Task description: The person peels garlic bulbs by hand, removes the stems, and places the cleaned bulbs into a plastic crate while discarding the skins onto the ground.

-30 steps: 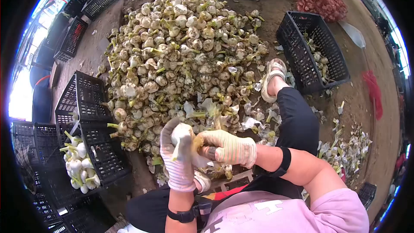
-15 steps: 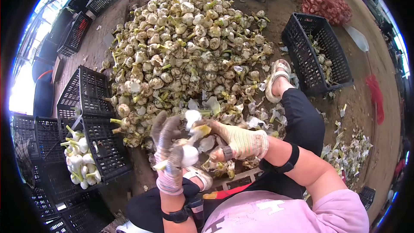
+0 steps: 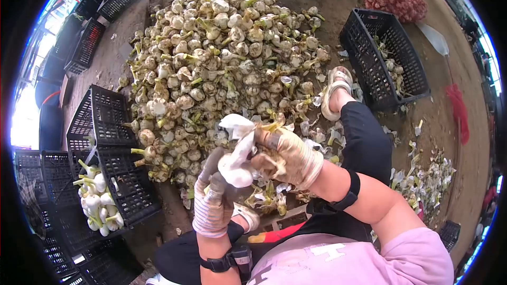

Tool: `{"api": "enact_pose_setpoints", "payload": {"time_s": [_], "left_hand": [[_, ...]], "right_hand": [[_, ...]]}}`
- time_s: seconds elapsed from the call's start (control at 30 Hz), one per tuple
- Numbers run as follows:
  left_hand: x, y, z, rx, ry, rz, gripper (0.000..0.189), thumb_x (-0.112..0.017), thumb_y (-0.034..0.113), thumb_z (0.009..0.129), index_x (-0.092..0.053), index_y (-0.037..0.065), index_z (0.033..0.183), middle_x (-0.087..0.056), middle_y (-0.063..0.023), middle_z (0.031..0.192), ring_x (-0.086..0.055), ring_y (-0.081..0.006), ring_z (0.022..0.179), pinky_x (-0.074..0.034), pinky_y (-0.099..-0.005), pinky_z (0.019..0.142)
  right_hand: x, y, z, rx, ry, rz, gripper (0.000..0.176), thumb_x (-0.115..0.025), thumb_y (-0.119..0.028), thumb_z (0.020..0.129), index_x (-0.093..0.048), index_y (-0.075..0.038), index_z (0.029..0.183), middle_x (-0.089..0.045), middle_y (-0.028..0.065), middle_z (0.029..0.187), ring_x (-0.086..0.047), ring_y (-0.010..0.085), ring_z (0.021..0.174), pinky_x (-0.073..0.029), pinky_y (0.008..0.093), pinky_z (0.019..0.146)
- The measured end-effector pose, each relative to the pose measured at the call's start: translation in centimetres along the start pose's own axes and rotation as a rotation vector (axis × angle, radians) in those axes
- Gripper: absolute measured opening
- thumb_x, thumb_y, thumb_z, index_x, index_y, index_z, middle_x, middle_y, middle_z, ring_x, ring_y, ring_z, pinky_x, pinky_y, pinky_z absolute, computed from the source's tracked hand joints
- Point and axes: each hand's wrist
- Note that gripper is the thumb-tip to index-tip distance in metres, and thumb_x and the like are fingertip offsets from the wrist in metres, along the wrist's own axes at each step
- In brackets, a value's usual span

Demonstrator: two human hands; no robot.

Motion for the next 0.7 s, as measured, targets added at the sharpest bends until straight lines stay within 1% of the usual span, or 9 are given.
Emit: {"api": "enact_pose_setpoints", "payload": {"time_s": [0.13, 0.2, 0.27, 0.33, 0.4, 0.53, 0.6, 0.63, 0.7], "left_hand": [[2.5, -1.2, 0.1, -0.121, -0.098, -0.038, 0.037, -0.074, 0.024, 0.074, -0.065, 0.010, 0.108, -0.056, -0.0138, 0.119, -0.058, -0.0281, 0.105, -0.052, -0.0400, 0.086], [3.1, -0.9, -0.1, -0.217, -0.143, -0.125, 0.038, -0.073, 0.023, 0.075, -0.064, 0.014, 0.110, -0.054, -0.0145, 0.121, -0.057, -0.0296, 0.107, -0.053, -0.0404, 0.084], [4.2, -0.9, 0.0, -0.272, -0.011, -0.051, 0.053, -0.073, 0.023, 0.075, -0.054, 0.014, 0.123, -0.053, -0.0115, 0.124, -0.054, -0.0273, 0.110, -0.053, -0.0391, 0.085], [5.4, 0.6, 0.3, -0.356, 0.064, -0.019, 0.058, -0.071, 0.021, 0.077, -0.047, 0.012, 0.129, -0.052, -0.0117, 0.125, -0.054, -0.0272, 0.111, -0.052, -0.0374, 0.087], [7.4, 3.1, 0.6, -0.528, 0.192, -0.246, 0.051, -0.061, 0.016, 0.084, -0.043, 0.005, 0.130, -0.050, -0.0168, 0.126, -0.054, -0.0304, 0.111, -0.052, -0.0379, 0.090], [16.4, 8.8, -0.3, -0.789, 0.226, -0.655, 0.052, -0.062, 0.027, 0.082, -0.049, -0.004, 0.121, -0.055, -0.0244, 0.117, -0.055, -0.0340, 0.108, -0.049, -0.0452, 0.092], [18.0, 7.9, 1.6, -0.646, 0.241, -0.332, 0.042, -0.063, 0.031, 0.080, -0.058, 0.000, 0.109, -0.061, -0.0188, 0.107, -0.060, -0.0284, 0.096, -0.051, -0.0394, 0.083], [17.9, 6.3, 3.5, -0.516, 0.532, 0.097, 0.029, -0.064, 0.030, 0.080, -0.061, 0.006, 0.096, -0.063, -0.0104, 0.092, -0.060, -0.0222, 0.086, -0.050, -0.0316, 0.070], [16.0, 1.1, 6.8, -0.128, 0.760, 0.284, 0.016, -0.064, 0.019, 0.080, -0.063, 0.007, 0.091, -0.061, -0.0031, 0.076, -0.058, -0.0145, 0.062, -0.042, -0.0238, 0.049]], "right_hand": [[1.3, -1.2, 1.0, 0.047, 0.122, 0.254, 0.032, -0.057, -0.009, 0.085, -0.052, -0.002, 0.117, -0.062, 0.0071, 0.094, -0.062, 0.0164, 0.078, -0.055, 0.0309, 0.065], [1.6, -2.1, 0.7, 0.138, 0.087, -0.001, 0.033, -0.057, -0.008, 0.085, -0.049, -0.003, 0.117, -0.062, 0.0085, 0.091, -0.062, 0.0175, 0.076, -0.055, 0.0324, 0.066], [2.3, -1.0, 1.0, 0.270, 0.077, -0.648, 0.034, -0.055, -0.008, 0.085, -0.047, -0.005, 0.118, -0.061, 0.0097, 0.092, -0.062, 0.0179, 0.076, -0.055, 0.0311, 0.066], [2.1, 0.5, 0.2, -0.028, 0.053, -1.234, 0.043, -0.058, -0.007, 0.079, -0.044, -0.005, 0.120, -0.060, 0.0139, 0.094, -0.063, 0.0222, 0.078, -0.052, 0.0339, 0.065], [3.2, 2.1, -0.4, -0.149, -0.292, -2.148, 0.046, -0.063, -0.016, 0.075, -0.048, -0.005, 0.118, -0.062, 0.0163, 0.101, -0.062, 0.0283, 0.087, -0.050, 0.0395, 0.073], [0.1, 2.6, -2.0, -0.889, -0.492, -2.187, 0.051, -0.069, -0.031, 0.072, -0.054, -0.006, 0.114, -0.065, 0.0136, 0.091, -0.062, 0.0316, 0.094, -0.050, 0.0431, 0.076], [0.5, 2.8, -1.5, -0.837, -0.492, -2.233, 0.044, -0.070, -0.032, 0.071, -0.060, -0.007, 0.105, -0.065, 0.0121, 0.090, -0.061, 0.0290, 0.095, -0.048, 0.0415, 0.079], [0.2, 2.5, -1.1, -0.687, -0.528, -2.299, 0.040, -0.069, -0.037, 0.071, -0.061, -0.007, 0.097, -0.065, 0.0115, 0.086, -0.061, 0.0289, 0.092, -0.046, 0.0394, 0.080], [0.4, 2.2, -0.9, -0.353, -0.518, -2.322, 0.036, -0.064, -0.044, 0.073, -0.063, -0.008, 0.079, -0.063, 0.0089, 0.076, -0.060, 0.0274, 0.084, -0.041, 0.0343, 0.084]]}}
Point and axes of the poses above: each hand's wrist, its own z-axis towards the middle knuckle, its own x-axis out of the back of the hand, y = z × x
